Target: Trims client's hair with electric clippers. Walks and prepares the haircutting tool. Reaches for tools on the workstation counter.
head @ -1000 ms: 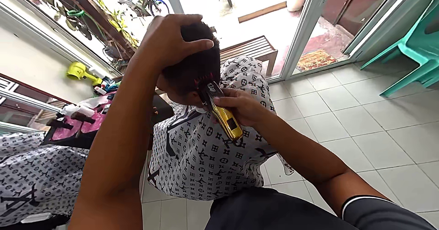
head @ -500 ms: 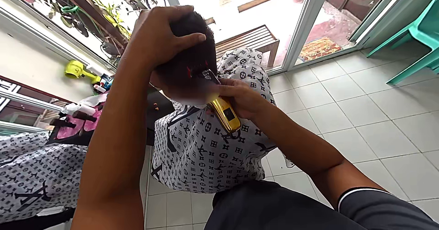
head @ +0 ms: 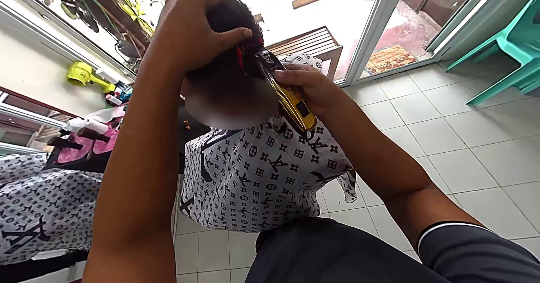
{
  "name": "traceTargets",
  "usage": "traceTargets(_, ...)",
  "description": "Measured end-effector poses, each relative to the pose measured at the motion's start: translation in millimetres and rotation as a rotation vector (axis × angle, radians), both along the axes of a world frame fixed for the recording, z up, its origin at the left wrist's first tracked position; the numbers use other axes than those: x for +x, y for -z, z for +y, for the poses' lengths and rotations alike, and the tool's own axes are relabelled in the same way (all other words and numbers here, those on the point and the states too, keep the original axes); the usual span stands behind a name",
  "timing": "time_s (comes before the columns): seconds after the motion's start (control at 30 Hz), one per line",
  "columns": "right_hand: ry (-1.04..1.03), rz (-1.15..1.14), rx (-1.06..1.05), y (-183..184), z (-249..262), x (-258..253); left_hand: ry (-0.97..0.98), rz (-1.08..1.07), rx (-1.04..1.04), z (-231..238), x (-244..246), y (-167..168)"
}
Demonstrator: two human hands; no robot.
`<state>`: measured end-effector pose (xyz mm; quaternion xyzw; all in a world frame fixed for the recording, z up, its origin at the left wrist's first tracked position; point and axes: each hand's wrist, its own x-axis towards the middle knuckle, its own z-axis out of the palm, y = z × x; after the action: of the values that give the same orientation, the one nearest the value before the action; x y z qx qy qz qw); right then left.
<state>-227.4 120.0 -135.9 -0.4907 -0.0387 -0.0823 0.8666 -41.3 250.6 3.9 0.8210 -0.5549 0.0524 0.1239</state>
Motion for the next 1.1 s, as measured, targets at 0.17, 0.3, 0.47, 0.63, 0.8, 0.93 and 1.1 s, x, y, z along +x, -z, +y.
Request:
traceTargets(0.17, -0.092, 0.098, -0.026, 26.1, -10.6, -5.8, 0.004, 0.005, -0.006, 1.0, 0.1, -0.1)
traceTargets(0.3, -0.043, 0.054, -0.047, 1.4, -8.1, -2.9, 0.01, 0.01, 0.0, 1.4, 2.3, 0.6)
traceTargets(0.47, 0.025, 0.047, -0.067, -1.0, 12.3, -5.7, 0.034, 0.023, -0.002, 0.2, 3.8, -1.0)
traceTargets(0.63, -0.009, 0.154, -0.052, 10.5, 29.8, -10.6, 0.042, 0.027, 0.025, 5.1, 4.0, -2.9)
traceTargets(0.8, 0.155, 0.063, -0.059, -20.1, 49.3, -7.0, 0.051, 0.029, 0.011, 5.3, 1.0, -1.5)
traceTargets(0.93, 0.104, 0.182, -0.058, 0.2, 58.3, -12.0, 0.131, 0.043, 0.011, 8.0, 10.5, -6.7)
traceTargets(1.1, 0.181, 0.155, -0.076, -27.4, 67.6, -9.5, 0.206, 0.044, 0.011, 10.3, 17.9, -6.6)
